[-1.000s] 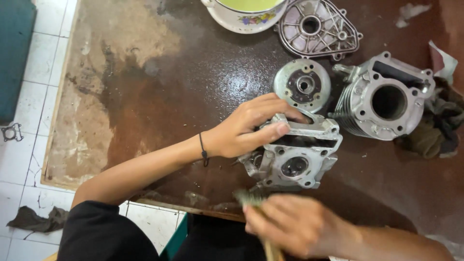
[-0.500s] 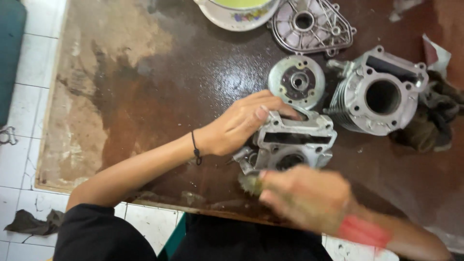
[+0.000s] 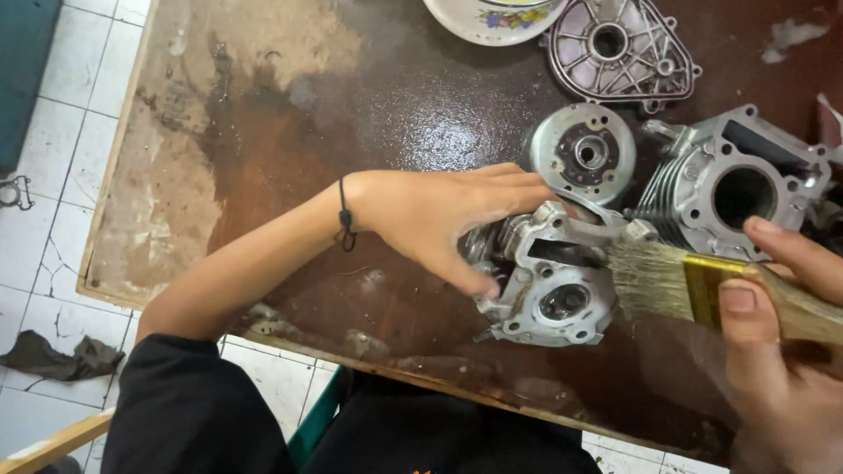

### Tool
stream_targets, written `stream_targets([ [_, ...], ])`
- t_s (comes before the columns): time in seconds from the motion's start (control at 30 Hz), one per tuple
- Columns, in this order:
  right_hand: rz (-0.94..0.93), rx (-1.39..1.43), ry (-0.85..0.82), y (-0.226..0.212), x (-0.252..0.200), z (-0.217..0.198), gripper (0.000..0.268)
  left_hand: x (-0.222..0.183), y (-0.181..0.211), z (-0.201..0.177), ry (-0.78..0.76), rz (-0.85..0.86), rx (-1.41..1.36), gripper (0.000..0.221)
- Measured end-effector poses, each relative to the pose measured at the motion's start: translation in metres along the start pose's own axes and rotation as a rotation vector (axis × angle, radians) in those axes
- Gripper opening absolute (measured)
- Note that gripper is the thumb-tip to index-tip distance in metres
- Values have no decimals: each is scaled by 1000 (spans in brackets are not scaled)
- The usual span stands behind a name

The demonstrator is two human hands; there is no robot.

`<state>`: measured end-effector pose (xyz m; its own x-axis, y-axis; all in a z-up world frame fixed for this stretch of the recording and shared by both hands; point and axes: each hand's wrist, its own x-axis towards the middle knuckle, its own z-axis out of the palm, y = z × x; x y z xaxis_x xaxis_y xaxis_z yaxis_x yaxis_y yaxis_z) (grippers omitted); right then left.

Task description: The person cleans a motorcycle engine cylinder head by holding it with one hand and scrubbing its surfaces with a brush dipped in cleaning fluid, rotating the cylinder head as needed to access all areas.

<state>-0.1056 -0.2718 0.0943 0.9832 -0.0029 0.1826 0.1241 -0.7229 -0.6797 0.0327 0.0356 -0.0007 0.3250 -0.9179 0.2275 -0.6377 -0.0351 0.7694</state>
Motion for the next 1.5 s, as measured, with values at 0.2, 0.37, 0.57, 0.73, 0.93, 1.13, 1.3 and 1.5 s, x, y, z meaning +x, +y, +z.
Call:
stream_targets([
  [0.2,-92,23,-17,7,-11,4,31,3,9,3,-2,-56,4,106],
  [0.37,-115,2,-66,8,-21,0,36,5,-10,8,-8,-69,-33,96],
  [0.57,119,-136,-402,20,-12,19,42,0,-11,-7,-23,-83,-186,89],
  [0.73,-1000,-354,-213,-60,-14,76,31,9,-8,-10,11,-123,-478,73],
  [0.93,-1009,-267,-356,-66,-19,71,30,8,5,-8,41,-195,-293,80],
  [1.13,-1006,-445,-281,-83,-9,80,29,10,0,-7,81,-91,-241,84],
  [1.3,-1128,-555,-441,-96,-2,72,43,11,-2,-6,85,-182,-386,83],
  [1.5,-1112,-597,-444,-105,12,101,35,14,-22,-8,41,-225,-680,79],
])
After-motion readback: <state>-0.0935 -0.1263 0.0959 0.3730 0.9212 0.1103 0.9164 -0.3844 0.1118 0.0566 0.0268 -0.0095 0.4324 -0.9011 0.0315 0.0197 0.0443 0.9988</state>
